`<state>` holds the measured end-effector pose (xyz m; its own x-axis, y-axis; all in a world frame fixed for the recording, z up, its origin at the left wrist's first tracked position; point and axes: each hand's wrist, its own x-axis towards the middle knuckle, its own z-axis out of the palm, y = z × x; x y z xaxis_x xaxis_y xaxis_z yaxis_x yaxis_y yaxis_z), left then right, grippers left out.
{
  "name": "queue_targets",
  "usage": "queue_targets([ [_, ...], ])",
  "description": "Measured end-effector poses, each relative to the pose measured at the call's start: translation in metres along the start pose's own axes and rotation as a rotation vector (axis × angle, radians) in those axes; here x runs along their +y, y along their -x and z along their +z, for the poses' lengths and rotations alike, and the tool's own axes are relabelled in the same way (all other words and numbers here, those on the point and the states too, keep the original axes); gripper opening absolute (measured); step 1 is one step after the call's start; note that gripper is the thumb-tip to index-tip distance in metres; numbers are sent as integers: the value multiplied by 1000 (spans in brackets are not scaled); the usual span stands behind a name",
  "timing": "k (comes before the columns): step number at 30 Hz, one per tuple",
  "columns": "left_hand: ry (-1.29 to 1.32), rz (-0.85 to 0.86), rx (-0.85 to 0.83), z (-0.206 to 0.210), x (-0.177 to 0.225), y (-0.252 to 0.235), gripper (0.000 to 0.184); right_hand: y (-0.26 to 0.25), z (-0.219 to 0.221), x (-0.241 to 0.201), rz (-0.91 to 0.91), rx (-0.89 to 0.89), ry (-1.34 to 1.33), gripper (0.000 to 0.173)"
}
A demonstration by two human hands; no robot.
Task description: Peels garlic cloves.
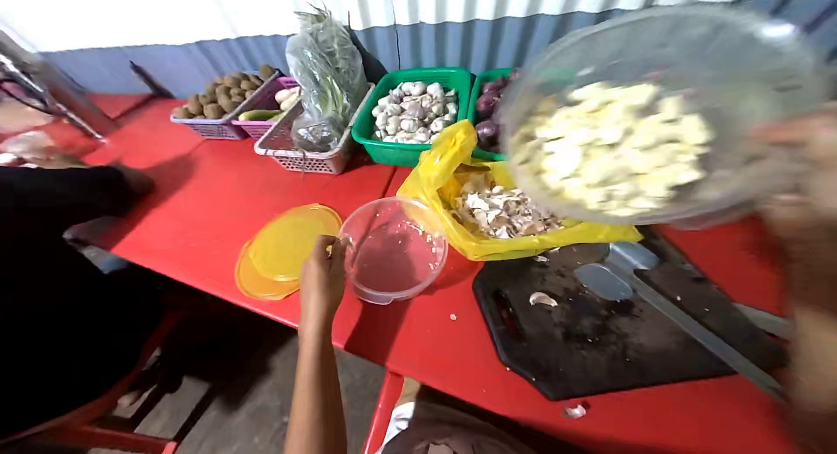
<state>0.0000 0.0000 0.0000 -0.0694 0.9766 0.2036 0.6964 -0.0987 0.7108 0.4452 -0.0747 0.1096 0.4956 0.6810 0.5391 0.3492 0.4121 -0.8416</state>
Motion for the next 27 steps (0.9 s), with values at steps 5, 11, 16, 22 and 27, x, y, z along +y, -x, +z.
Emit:
queue_targets([
  [5,72,49,44,-1,18,4,24,38,119,-13,-174,-269,316,19],
  [11,132,49,101,5,16,6,23,80,182,4,-974,-419,584,21],
  [16,183,40,101,13,0,10,23,74,177,9,-1141,-452,610,26],
  [22,214,34,111,19,-3,12,23,70,171,8,-1217,-422,588,27],
  [27,164,76,62,18,-14,13,24,59,160,17,-924,-363,549,25],
])
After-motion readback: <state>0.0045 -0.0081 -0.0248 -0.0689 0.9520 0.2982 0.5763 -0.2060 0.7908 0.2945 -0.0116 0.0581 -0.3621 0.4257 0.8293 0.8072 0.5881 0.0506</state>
